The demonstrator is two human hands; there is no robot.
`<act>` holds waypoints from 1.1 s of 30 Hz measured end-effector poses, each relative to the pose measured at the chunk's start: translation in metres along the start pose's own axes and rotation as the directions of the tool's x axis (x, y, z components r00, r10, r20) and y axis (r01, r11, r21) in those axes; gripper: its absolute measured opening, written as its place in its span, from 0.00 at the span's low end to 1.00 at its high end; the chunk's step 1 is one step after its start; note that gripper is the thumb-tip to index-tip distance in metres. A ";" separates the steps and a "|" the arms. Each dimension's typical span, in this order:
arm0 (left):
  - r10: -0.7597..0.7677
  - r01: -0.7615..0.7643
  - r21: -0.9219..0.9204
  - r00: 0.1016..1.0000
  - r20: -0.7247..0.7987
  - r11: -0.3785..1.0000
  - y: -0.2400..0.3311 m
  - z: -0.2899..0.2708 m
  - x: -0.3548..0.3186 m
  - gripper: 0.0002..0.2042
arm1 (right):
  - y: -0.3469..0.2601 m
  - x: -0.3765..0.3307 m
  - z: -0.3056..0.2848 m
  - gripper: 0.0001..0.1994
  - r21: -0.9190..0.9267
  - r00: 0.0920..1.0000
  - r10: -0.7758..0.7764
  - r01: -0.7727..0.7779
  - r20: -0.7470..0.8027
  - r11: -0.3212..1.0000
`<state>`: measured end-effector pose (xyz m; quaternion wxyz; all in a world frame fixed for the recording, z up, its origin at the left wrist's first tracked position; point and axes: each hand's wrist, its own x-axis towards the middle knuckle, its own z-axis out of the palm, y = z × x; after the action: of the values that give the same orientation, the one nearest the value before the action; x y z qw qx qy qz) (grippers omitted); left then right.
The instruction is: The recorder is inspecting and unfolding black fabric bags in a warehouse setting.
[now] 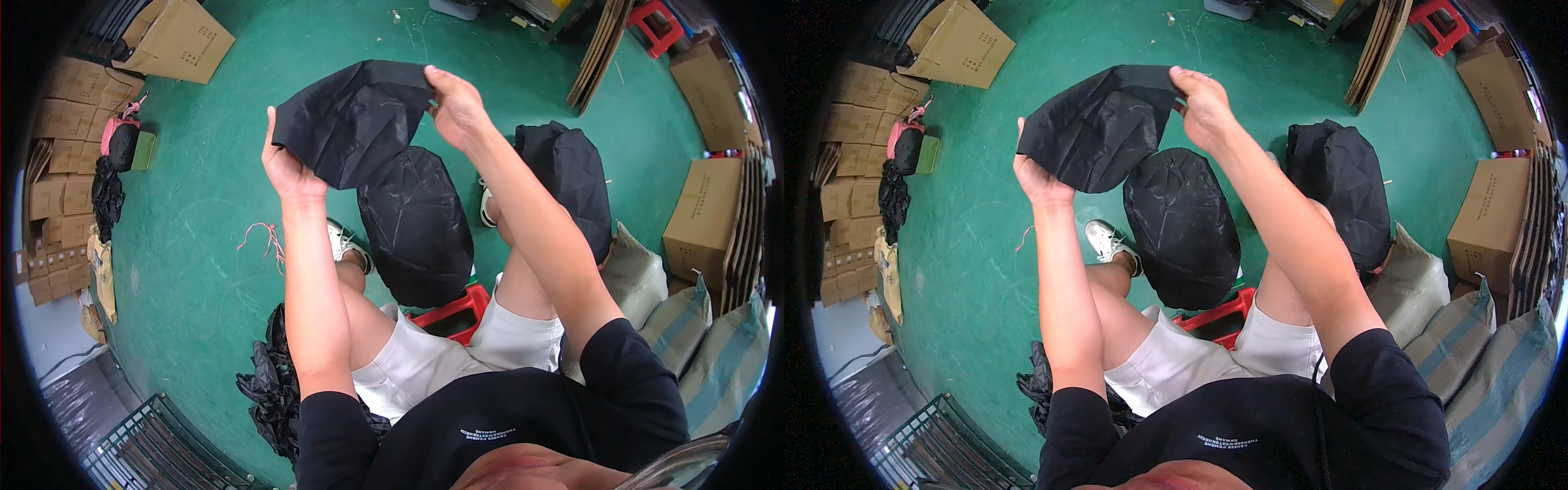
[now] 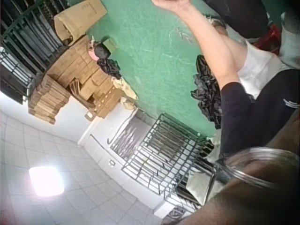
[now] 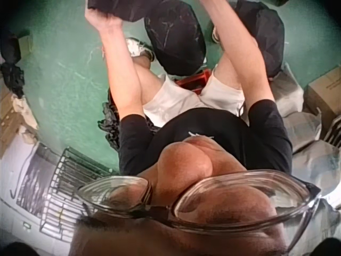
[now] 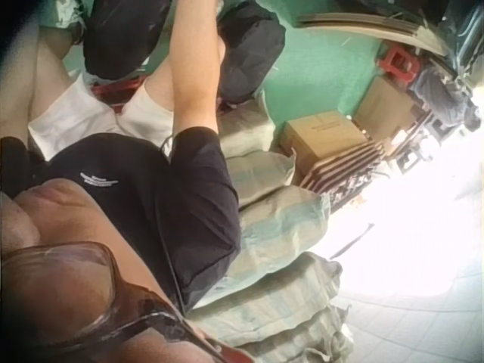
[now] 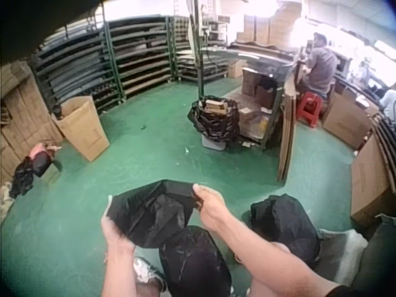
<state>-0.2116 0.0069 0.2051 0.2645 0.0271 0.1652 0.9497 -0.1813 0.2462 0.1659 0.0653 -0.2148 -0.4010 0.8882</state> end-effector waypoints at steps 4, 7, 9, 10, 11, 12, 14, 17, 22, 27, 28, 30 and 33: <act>0.031 -0.024 0.072 0.995 -0.100 0.997 -0.003 -0.003 0.004 0.20 | -0.012 -0.002 0.001 0.10 0.086 0.994 -0.038 0.047 -0.104 0.995; 0.075 0.026 0.286 0.938 -0.338 0.958 -0.021 -0.006 0.015 0.16 | -0.014 -0.003 -0.004 0.08 -0.001 0.975 -0.061 0.063 -0.212 0.998; 0.073 0.176 0.491 0.892 -0.446 0.853 -0.031 -0.008 0.022 0.11 | -0.014 0.002 -0.007 0.06 -0.050 0.935 0.346 -0.351 -0.078 0.935; 0.071 0.177 0.492 0.893 -0.445 0.852 -0.033 -0.010 0.025 0.11 | -0.011 0.003 -0.006 0.06 -0.103 0.915 0.403 -0.402 -0.013 0.910; 0.068 0.177 0.510 0.902 -0.426 0.842 -0.035 -0.012 0.029 0.12 | -0.008 0.003 -0.006 0.06 -0.112 0.931 0.364 -0.363 -0.007 0.925; 0.064 0.176 0.527 0.912 -0.405 0.831 -0.036 -0.013 0.034 0.14 | -0.006 0.005 -0.005 0.05 -0.116 0.960 0.276 -0.280 -0.044 0.953; 0.133 0.077 0.553 0.934 -0.330 0.830 -0.034 -0.014 0.041 0.15 | -0.013 0.002 0.006 0.05 -0.123 0.978 0.192 -0.201 -0.081 0.972; 0.329 -0.228 0.556 0.940 -0.088 0.800 -0.021 0.001 0.044 0.17 | -0.033 0.002 0.009 0.12 0.142 0.958 -0.160 0.129 0.239 0.982; 0.286 -0.285 0.359 0.957 0.052 0.889 -0.008 0.018 0.031 0.19 | -0.053 -0.017 0.012 0.11 0.437 0.905 -0.179 -0.008 0.386 0.900; 0.202 -0.010 0.415 0.883 -0.423 0.910 -0.034 -0.062 0.060 0.18 | 0.018 0.020 -0.024 0.14 -0.005 0.975 0.214 -0.214 0.061 0.977; 0.226 0.057 0.445 0.800 -0.555 0.894 -0.043 -0.086 0.060 0.19 | 0.037 0.022 -0.038 0.15 -0.079 0.955 0.296 -0.296 -0.016 0.952; 0.291 0.231 0.590 0.697 -0.655 0.774 -0.074 -0.123 0.053 0.20 | 0.069 0.017 -0.080 0.17 -0.194 0.900 0.372 -0.416 -0.227 0.889; 0.455 0.459 0.774 0.630 -0.630 0.437 -0.061 -0.199 0.022 0.13 | 0.117 -0.003 -0.096 0.18 -0.307 0.830 0.278 -0.458 -0.484 0.834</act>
<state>-0.2281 0.0073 -0.0035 0.1091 -0.2488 0.7386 0.6170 -0.1302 0.2328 0.0236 -0.0732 -0.4841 -0.5043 0.7114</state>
